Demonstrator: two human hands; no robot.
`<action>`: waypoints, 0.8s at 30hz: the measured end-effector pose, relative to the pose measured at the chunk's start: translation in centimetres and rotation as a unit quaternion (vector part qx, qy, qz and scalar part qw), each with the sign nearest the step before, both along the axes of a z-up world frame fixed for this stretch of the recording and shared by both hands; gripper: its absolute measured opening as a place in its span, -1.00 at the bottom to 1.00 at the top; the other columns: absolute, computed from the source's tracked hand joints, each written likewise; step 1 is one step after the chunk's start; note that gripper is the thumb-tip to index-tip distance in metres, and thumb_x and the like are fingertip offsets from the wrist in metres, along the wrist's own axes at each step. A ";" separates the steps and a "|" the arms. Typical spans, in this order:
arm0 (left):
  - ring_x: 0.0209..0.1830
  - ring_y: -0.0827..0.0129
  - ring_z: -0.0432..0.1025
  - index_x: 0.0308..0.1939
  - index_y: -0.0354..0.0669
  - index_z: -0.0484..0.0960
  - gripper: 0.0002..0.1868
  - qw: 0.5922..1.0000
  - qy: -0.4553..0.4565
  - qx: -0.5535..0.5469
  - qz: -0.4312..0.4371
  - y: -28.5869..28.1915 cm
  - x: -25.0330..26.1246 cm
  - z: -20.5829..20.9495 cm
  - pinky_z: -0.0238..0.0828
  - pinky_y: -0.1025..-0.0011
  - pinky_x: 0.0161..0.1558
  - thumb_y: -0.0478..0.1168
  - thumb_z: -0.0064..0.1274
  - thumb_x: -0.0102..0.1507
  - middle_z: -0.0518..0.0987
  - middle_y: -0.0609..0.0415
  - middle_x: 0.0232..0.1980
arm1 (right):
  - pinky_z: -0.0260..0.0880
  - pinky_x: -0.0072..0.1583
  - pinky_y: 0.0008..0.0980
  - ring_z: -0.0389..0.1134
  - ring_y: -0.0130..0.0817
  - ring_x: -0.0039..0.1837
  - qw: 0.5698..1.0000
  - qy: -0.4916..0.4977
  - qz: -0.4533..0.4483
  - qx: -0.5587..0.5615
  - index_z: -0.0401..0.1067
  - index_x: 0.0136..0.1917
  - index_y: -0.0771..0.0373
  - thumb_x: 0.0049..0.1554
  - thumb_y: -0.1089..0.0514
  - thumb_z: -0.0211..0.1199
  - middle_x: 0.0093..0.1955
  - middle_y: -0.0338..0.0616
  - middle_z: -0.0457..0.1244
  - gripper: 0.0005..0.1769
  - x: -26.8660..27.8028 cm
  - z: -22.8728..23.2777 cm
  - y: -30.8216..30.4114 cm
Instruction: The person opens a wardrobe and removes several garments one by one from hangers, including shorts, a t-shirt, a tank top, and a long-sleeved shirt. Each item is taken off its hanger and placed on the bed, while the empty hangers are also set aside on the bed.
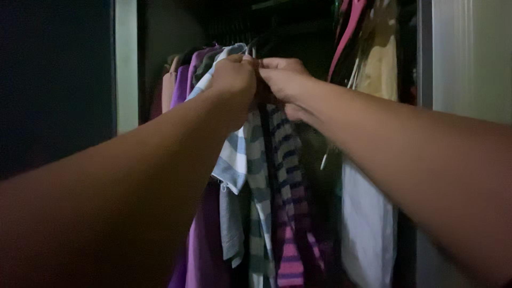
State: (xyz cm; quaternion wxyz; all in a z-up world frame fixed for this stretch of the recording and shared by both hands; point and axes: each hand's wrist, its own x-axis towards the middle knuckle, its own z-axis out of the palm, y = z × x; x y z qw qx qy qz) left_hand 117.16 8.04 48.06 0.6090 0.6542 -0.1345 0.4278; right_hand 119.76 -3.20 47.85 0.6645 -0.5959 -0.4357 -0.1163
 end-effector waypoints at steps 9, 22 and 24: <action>-0.03 0.25 0.59 0.14 -0.02 0.63 -0.65 0.997 0.023 0.006 0.076 -0.2 -1.8 -1.2 0.50 0.26 -0.01 -0.05 -0.16 0.40 0.67 0.01 0.01 | 0.48 -0.06 -0.54 0.44 -0.56 -0.08 0.987 -0.065 -0.146 -0.028 0.52 0.21 0.06 0.26 0.08 0.12 -0.06 -0.35 0.44 -0.71 -1.6 -1.5 -0.1; -0.32 0.22 0.50 0.01 -0.20 0.59 -0.66 0.996 -0.002 -0.017 -0.090 0.2 -7.9 -5.5 0.48 0.20 -0.25 -0.08 -0.22 0.42 0.59 -0.02 -0.24 | 0.45 -0.17 -0.47 0.38 -0.52 -0.22 0.997 -0.005 -0.075 -0.001 0.52 0.15 0.15 0.26 0.13 0.13 -0.14 -0.29 0.37 -0.76 -7.0 -4.7 1.0; -0.26 0.24 0.52 0.00 -0.15 0.56 -0.68 0.991 0.035 -0.043 -0.120 0.3 -9.9 -6.1 0.53 0.18 -0.22 -0.07 -0.24 0.41 0.58 0.02 -0.19 | 0.49 -0.19 -0.43 0.38 -0.48 -0.21 0.997 0.014 -0.081 -0.013 0.51 0.14 0.15 0.25 0.14 0.10 -0.12 -0.28 0.37 -0.75 -8.7 -5.4 0.8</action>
